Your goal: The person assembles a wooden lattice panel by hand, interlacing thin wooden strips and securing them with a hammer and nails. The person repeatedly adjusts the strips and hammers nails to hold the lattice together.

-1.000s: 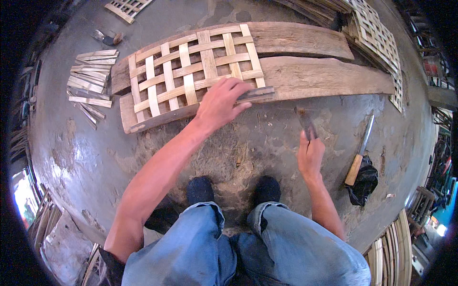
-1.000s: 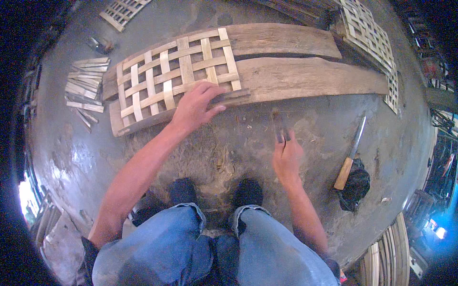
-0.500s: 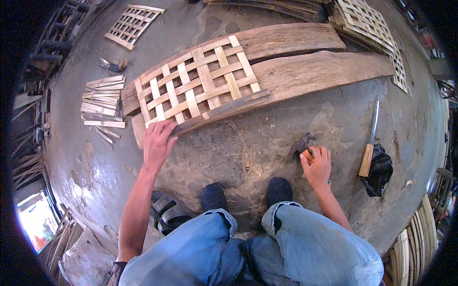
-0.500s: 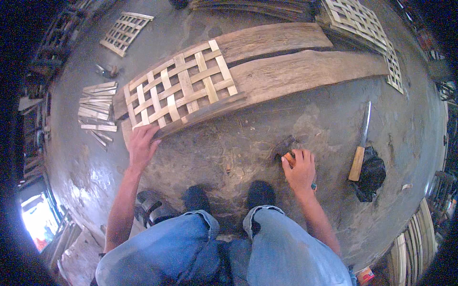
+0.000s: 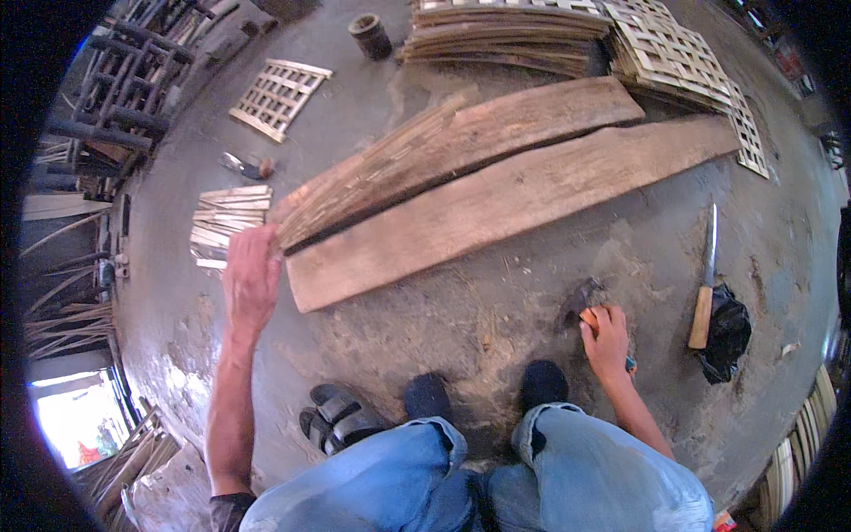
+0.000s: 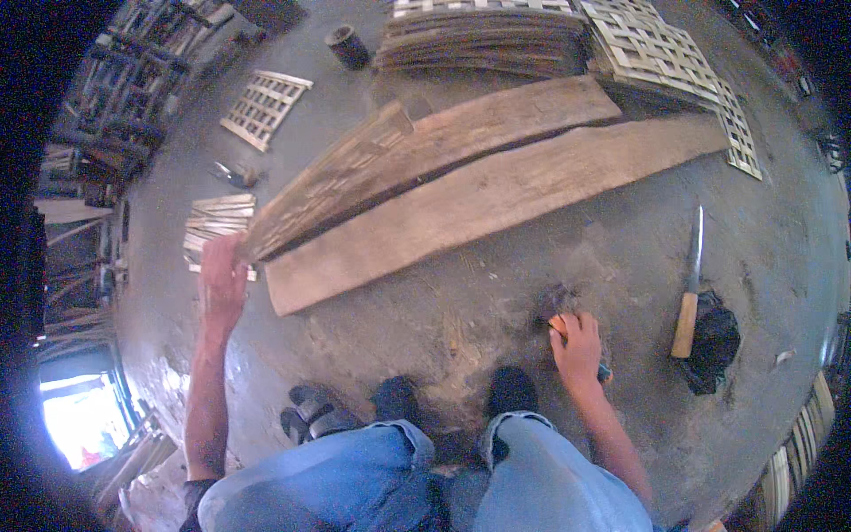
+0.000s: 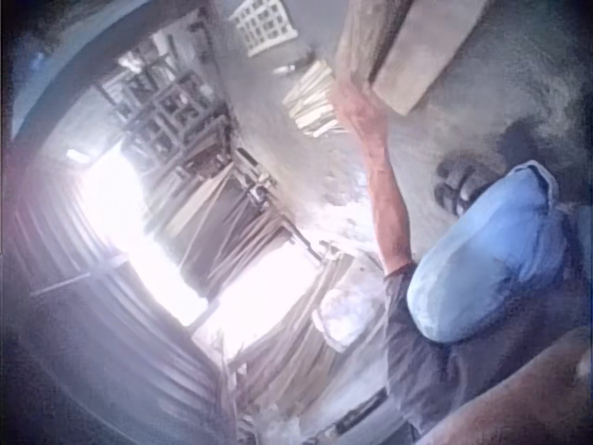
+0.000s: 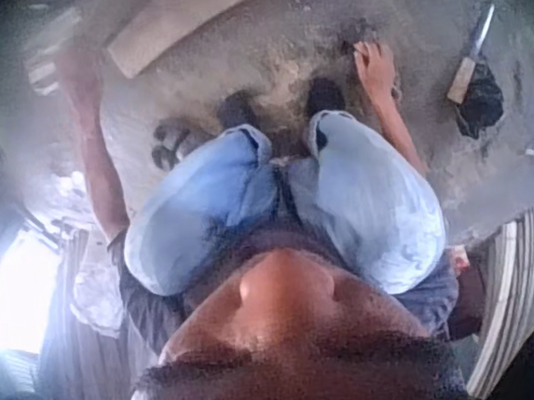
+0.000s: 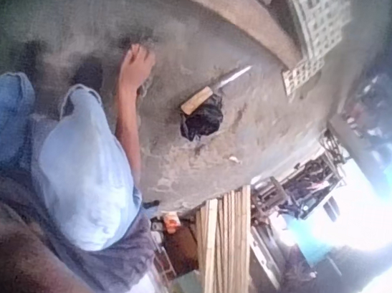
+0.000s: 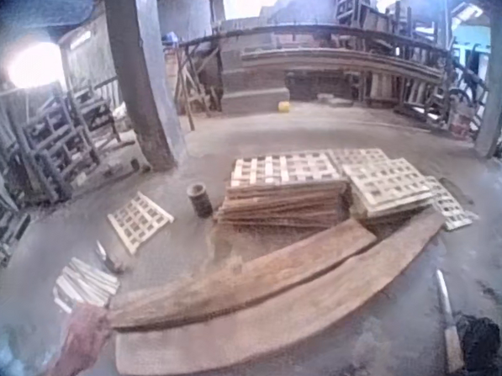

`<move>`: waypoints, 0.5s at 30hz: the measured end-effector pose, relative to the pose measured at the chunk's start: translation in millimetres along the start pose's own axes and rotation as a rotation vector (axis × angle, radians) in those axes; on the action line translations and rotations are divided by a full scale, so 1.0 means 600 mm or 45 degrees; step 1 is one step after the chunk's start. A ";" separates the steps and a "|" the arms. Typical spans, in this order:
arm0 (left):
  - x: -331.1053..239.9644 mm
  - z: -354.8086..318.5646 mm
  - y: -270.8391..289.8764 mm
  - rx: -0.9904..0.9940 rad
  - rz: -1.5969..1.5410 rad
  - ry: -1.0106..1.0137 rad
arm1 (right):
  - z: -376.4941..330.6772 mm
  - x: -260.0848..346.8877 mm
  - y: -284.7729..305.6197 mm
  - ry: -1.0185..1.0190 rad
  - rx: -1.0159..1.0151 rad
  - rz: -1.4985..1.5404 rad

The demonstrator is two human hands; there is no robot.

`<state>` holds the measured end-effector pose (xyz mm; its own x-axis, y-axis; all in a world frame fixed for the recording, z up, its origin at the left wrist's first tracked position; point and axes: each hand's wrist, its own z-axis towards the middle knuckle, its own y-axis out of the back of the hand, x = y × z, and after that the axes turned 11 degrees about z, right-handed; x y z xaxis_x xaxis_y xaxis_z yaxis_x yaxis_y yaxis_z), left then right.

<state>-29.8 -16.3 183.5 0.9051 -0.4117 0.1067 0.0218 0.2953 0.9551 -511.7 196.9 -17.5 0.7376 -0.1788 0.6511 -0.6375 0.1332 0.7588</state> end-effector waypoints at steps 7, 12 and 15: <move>-0.031 -0.049 -0.022 -0.016 0.045 0.000 | -0.003 0.007 0.008 0.016 0.016 0.055; -0.070 -0.146 -0.090 -0.007 0.059 -0.062 | -0.001 -0.001 0.017 0.004 0.059 0.070; -0.080 -0.142 -0.085 -0.082 0.057 -0.038 | 0.007 0.001 0.019 0.003 0.057 0.045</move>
<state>-38.6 61.7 106.0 0.8926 -0.4222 0.1584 0.0095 0.3687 0.9295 -519.3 194.4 -8.3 0.7148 -0.1728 0.6777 -0.6726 0.0958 0.7338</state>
